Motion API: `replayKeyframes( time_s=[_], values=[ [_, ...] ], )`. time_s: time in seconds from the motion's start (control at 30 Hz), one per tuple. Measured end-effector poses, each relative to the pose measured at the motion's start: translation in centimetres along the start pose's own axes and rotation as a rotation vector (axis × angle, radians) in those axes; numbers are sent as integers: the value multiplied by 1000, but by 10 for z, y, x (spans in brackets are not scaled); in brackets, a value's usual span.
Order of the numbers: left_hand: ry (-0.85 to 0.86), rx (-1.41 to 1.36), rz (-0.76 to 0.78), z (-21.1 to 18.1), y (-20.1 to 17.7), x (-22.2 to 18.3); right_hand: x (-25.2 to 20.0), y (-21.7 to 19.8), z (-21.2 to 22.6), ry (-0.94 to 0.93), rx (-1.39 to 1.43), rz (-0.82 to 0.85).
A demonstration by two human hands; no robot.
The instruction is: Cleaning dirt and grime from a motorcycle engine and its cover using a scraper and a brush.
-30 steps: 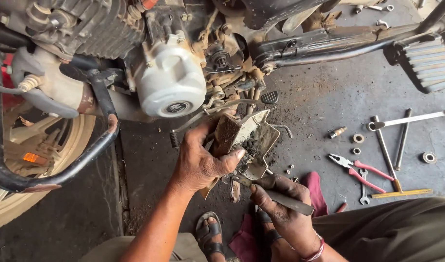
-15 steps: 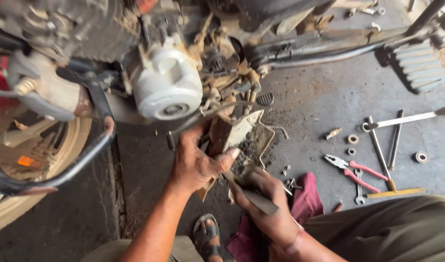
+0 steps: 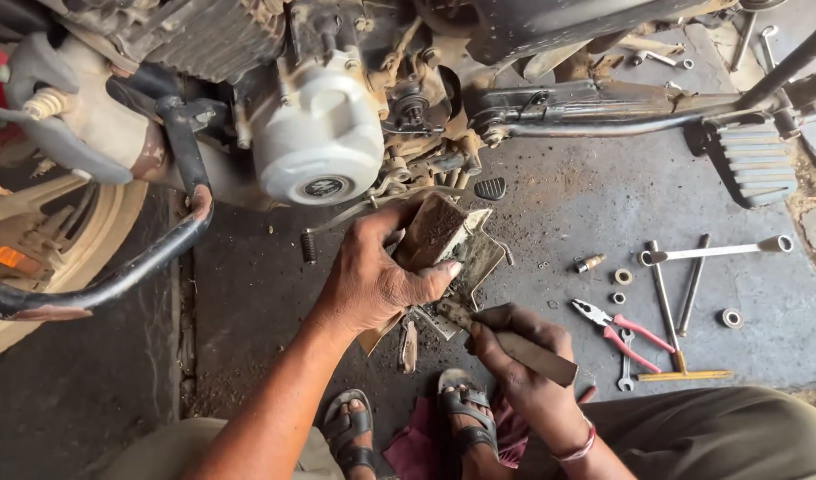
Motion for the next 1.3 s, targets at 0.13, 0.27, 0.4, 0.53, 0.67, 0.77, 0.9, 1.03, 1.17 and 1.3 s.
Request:
replayKeyframes(
  time_s=[0.13, 0.27, 0.4, 0.53, 0.67, 0.77, 0.9, 1.03, 1.17, 1.3],
  values=[
    [30, 7, -13, 6, -2, 0, 13, -4, -9, 154, 174, 26],
    [75, 92, -4, 2, -5, 2, 34, -12, -1, 255, 221, 57],
    [83, 114, -31, 9, -6, 2, 51, -14, 0, 246, 61, 146],
    [192, 132, -34, 9, -4, 3, 55, -7, 6, 201, 193, 199],
    [100, 106, -8, 5, -5, 4, 52, 0, -5, 178, 363, 298],
    [102, 119, -9, 6, -5, 4, 55, -6, -4, 183, 383, 267],
    [10, 116, 43, 3, -5, 6, 58, -13, -15, 220, 393, 187],
    [125, 148, 23, 5, -2, 4, 58, -5, -8, 262, 364, 147],
    [144, 152, 2, 1, 0, 3, 58, -8, -16, 313, 390, 100],
    [95, 125, 5, -6, 0, 4, 58, -5, -11, 325, 364, 112]
  ],
)
Point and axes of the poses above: each hand's wrist, its own x-axis towards the middle knuckle, its own y-axis out of the palm, z = x × y, the point moved 6 cm from there along x, towards the middle knuckle, and after that the axes turned 4 degrees about x, right-handed, at the moved point
